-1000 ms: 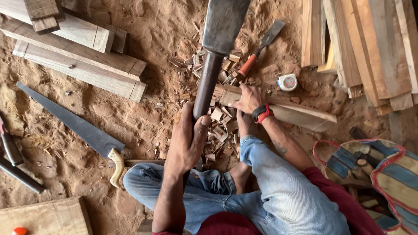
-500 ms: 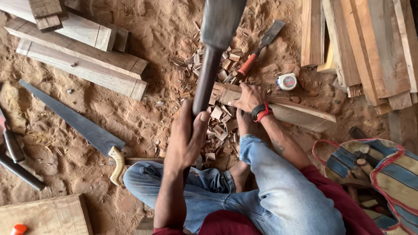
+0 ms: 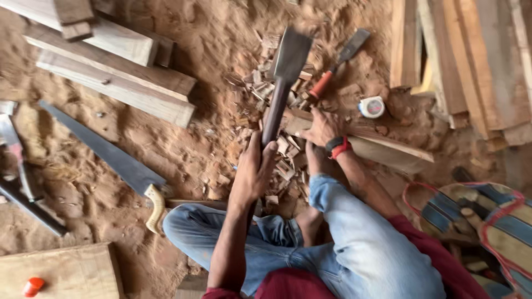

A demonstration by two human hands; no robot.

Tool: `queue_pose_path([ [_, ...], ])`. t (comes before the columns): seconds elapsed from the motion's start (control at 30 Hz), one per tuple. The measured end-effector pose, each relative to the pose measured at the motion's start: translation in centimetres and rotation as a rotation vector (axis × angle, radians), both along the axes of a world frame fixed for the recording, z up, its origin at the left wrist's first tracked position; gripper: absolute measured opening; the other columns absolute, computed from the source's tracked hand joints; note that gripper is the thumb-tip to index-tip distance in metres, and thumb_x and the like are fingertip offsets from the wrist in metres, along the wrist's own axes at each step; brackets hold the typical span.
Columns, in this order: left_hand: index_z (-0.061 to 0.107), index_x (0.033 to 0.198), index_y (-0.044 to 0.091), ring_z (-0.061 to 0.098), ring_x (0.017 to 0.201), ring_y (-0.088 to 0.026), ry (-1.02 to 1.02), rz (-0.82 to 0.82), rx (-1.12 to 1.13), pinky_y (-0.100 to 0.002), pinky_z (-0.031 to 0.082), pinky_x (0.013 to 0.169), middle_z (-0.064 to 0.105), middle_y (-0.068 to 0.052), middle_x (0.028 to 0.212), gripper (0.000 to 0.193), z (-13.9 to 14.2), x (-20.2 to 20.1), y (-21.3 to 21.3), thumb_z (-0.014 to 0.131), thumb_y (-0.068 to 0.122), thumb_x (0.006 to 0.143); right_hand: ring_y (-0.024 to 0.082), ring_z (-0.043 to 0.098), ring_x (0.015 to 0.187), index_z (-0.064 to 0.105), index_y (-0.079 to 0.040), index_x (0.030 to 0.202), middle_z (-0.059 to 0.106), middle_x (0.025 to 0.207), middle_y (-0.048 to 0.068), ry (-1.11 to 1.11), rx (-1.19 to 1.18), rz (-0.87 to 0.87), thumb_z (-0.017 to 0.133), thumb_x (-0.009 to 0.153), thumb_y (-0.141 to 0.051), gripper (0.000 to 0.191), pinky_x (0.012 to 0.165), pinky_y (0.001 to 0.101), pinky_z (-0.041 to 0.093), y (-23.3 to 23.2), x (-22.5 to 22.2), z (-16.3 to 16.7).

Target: The person sits on the ground and uses a chisel and mallet to carve a small wooden block. They repeatedly strike the chisel to remove wood chips, occasionally repositioning the block and using a tape measure to check dimensions.

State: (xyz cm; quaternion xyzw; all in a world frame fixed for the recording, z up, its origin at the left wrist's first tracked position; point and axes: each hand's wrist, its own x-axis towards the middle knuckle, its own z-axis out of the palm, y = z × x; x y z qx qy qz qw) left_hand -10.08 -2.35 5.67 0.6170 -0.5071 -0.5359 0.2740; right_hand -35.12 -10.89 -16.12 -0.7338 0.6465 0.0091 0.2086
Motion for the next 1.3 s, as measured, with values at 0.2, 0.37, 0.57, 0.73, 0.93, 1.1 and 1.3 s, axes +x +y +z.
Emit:
queue_pose_path([
  [0.2, 0.049, 0.132, 0.003, 0.062, 0.054, -0.016, 0.07, -0.039, -0.32, -0.036, 0.051, 0.046, 0.064, -0.008, 0.071, 0.048, 5.3, 0.6, 0.8, 0.042, 0.046, 0.111, 0.023, 0.069, 0.072, 0.065, -0.009, 0.11, 0.071, 0.087, 0.007, 0.038, 0.165, -0.034, 0.082, 0.073, -0.054, 0.061, 0.063, 0.042, 0.056, -0.6, 0.1, 0.7],
  [0.37, 0.05, 0.128, 0.006, 0.051, 0.044, -0.017, 0.029, 0.01, 0.159, -0.037, 0.042, 0.034, 0.06, -0.007, 0.065, 0.049, -1.1, -1.1, 1.6, 0.036, 0.047, 0.106, 0.024, 0.069, 0.071, 0.066, -0.009, 0.111, 0.073, 0.086, 0.009, -0.011, -0.014, 0.026, 0.085, 0.068, -0.056, 0.066, 0.064, 0.0437, 0.056, -0.4, 0.0, 0.5],
  [0.57, 0.051, 0.127, 0.005, 0.051, 0.043, -0.008, 0.069, 0.005, 0.047, -0.025, 0.044, 0.033, 0.059, -0.001, 0.065, 0.048, -0.1, -0.4, 0.4, 0.037, 0.046, 0.106, 0.032, 0.072, 0.076, 0.063, -0.005, 0.122, 0.074, 0.092, 0.014, -0.042, -0.151, 0.005, 0.088, 0.061, -0.054, 0.082, 0.063, 0.0477, 0.057, 0.5, 0.8, 0.9],
  [0.73, 0.049, 0.123, -0.001, 0.05, 0.054, -0.006, 0.279, -0.023, -0.388, -0.025, 0.042, 0.042, 0.054, -0.001, 0.072, 0.045, 8.8, 1.9, -0.6, 0.047, 0.043, 0.113, 0.03, 0.073, 0.079, 0.064, -0.01, 0.112, 0.075, 0.092, 0.011, 0.001, 0.04, -0.038, 0.084, 0.071, -0.051, 0.061, 0.071, 0.046, 0.058, 0.4, 0.7, 1.8],
  [0.93, 0.052, 0.117, 0.003, 0.051, 0.05, -0.007, 0.096, -0.027, -0.271, -0.025, 0.042, 0.037, 0.054, -0.002, 0.07, 0.039, 3.7, 0.9, 0.5, 0.041, 0.04, 0.111, 0.031, 0.073, 0.078, 0.064, -0.01, 0.114, 0.075, 0.093, 0.011, 0.002, 0.035, -0.044, 0.085, 0.069, -0.051, 0.064, 0.068, 0.0466, 0.058, 0.2, 0.6, 1.6],
  [1.1, 0.055, 0.12, 0.006, 0.053, 0.048, -0.008, -0.089, 0.031, 0.143, -0.025, 0.046, 0.035, 0.059, 0.0, 0.07, 0.039, -2.3, -1.2, 0.9, 0.041, 0.039, 0.106, 0.026, 0.071, 0.073, 0.062, -0.008, 0.119, 0.073, 0.094, 0.01, 0.009, -0.076, -0.017, 0.084, 0.066, -0.065, 0.08, 0.061, 0.0417, 0.058, 0.9, 0.7, 0.5],
  [1.3, 0.053, 0.118, 0.003, 0.048, 0.048, -0.006, 0.246, 0.105, -0.156, -0.024, 0.04, 0.035, 0.053, 0.001, 0.069, 0.039, 6.5, 1.8, -0.4, 0.047, 0.041, 0.108, 0.024, 0.069, 0.073, 0.061, -0.009, 0.12, 0.071, 0.093, 0.008, -0.005, -0.031, -0.021, 0.082, 0.071, -0.061, 0.075, 0.065, 0.0415, 0.056, 1.0, 0.1, -0.5],
])
